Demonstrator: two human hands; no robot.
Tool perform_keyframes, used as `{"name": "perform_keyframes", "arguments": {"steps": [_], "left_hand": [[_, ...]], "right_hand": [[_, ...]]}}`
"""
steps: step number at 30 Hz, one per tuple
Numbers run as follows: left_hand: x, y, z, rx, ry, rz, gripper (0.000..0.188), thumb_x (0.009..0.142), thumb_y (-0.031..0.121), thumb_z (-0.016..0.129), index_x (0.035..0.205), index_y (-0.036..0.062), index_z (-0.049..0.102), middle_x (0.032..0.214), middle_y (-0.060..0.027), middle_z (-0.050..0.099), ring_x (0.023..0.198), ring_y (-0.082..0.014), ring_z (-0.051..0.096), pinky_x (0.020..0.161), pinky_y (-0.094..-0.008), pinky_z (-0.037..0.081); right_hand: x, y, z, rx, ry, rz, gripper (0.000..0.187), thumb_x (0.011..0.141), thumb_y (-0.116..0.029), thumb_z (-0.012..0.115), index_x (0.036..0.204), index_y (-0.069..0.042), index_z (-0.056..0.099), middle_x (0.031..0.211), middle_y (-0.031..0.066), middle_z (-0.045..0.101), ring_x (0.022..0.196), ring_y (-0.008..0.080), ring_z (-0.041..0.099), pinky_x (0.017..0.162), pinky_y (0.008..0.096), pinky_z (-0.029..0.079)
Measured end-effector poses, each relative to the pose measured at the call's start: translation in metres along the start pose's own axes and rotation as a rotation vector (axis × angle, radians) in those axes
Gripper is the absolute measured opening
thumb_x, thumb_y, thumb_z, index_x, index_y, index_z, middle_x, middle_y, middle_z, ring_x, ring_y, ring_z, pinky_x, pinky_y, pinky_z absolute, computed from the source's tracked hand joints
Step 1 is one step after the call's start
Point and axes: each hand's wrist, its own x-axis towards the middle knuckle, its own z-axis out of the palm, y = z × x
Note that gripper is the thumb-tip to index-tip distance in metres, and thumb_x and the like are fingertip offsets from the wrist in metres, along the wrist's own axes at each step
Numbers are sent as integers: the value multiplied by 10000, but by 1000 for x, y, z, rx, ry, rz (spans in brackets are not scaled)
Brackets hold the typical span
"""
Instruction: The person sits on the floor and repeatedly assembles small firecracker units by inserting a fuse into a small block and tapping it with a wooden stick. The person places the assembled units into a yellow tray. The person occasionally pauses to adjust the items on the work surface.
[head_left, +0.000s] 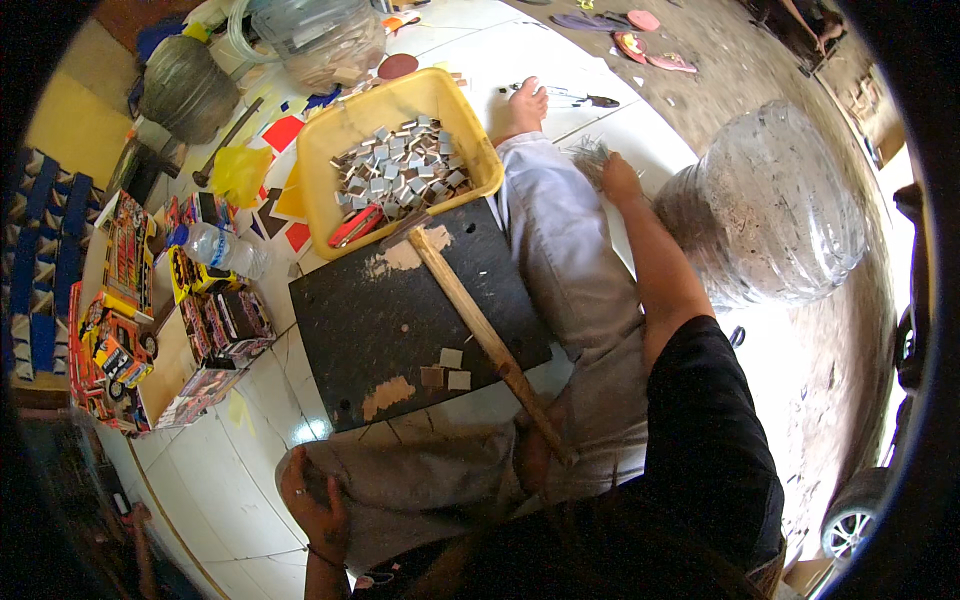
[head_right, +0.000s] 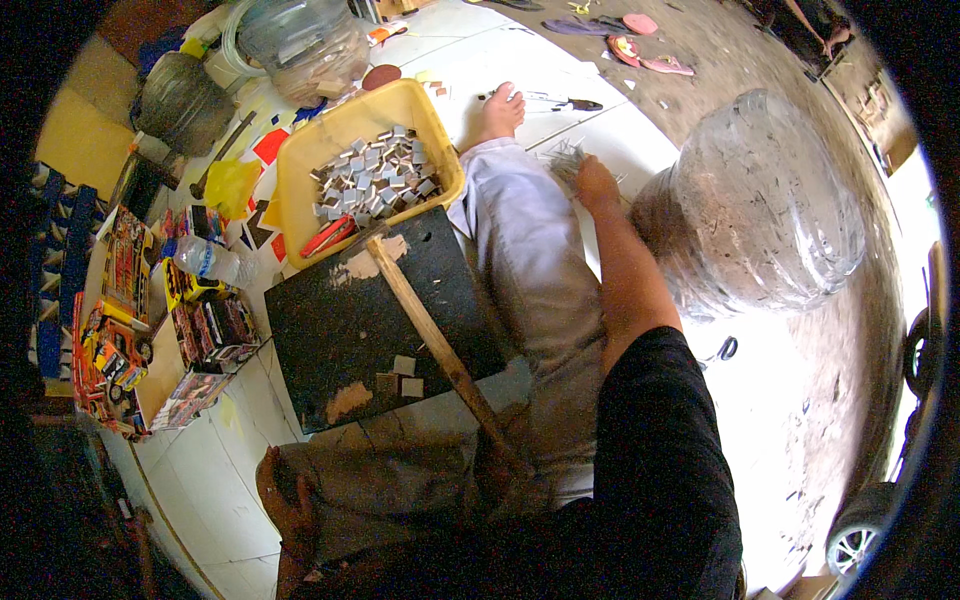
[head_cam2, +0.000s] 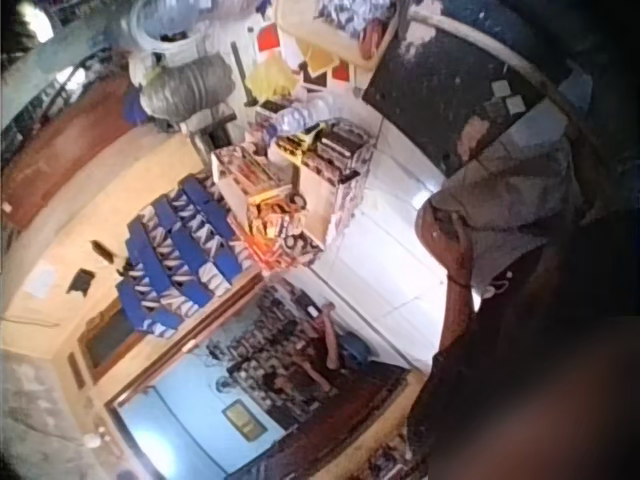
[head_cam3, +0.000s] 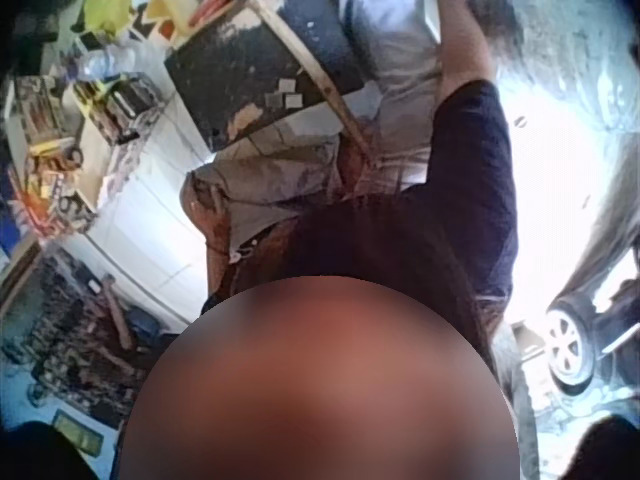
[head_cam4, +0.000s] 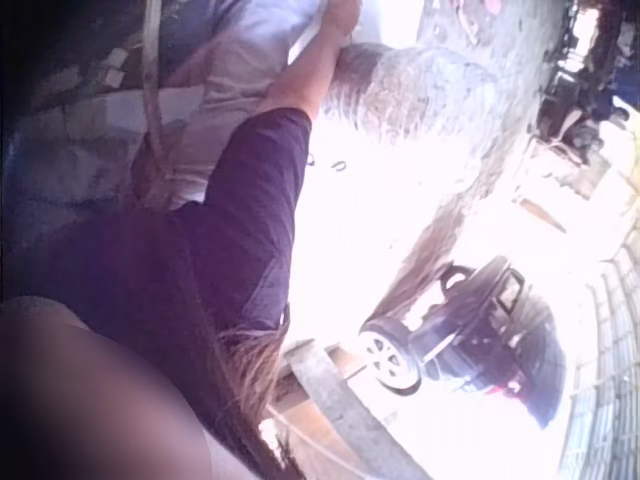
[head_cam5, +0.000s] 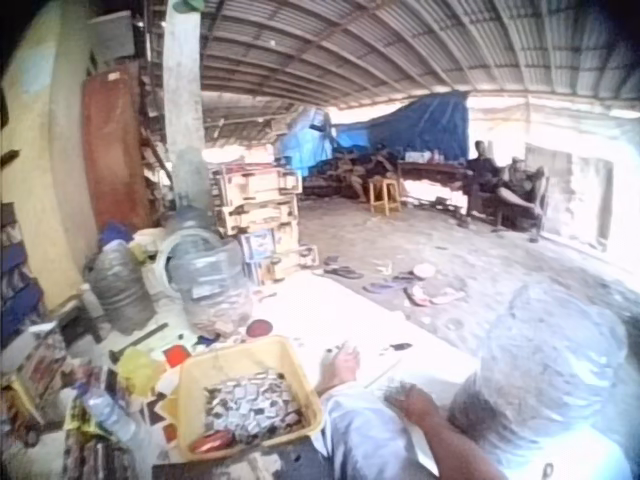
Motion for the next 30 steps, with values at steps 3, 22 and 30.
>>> {"name": "perform_keyframes", "arguments": {"steps": [3, 22, 30], "left_hand": [[-2, 0, 1, -36, 50, 6, 551, 818, 105, 588, 1336, 1, 432, 1282, -202, 506, 1202, -362, 450, 1044, -448, 326], [-13, -16, -7, -110, 119, 28, 536, 837, 182, 631, 1335, 72, 467, 1312, -159, 499, 1208, -337, 460, 1033, -428, 334], [-12, -18, -6, -90, 124, 55, 496, 841, 189, 622, 1308, 81, 496, 1322, -141, 489, 1211, -327, 460, 1023, -424, 346]], "right_hand": [[-1, -14, -19, 99, 77, 46, 298, 976, -262, 415, 965, 16, 524, 900, 253, 636, 870, 411, 618, 744, 492, 463], [-208, -285, -83, -302, -230, -1086, 291, 867, -123, 496, 1133, -6, 506, 1182, 205, 545, 1028, 352, 582, 871, 428, 474], [-204, -269, -127, 61, -368, -1015, 643, 752, -155, 645, 1352, -70, 427, 1247, 224, 519, 1122, 372, 534, 969, 440, 433]]}}
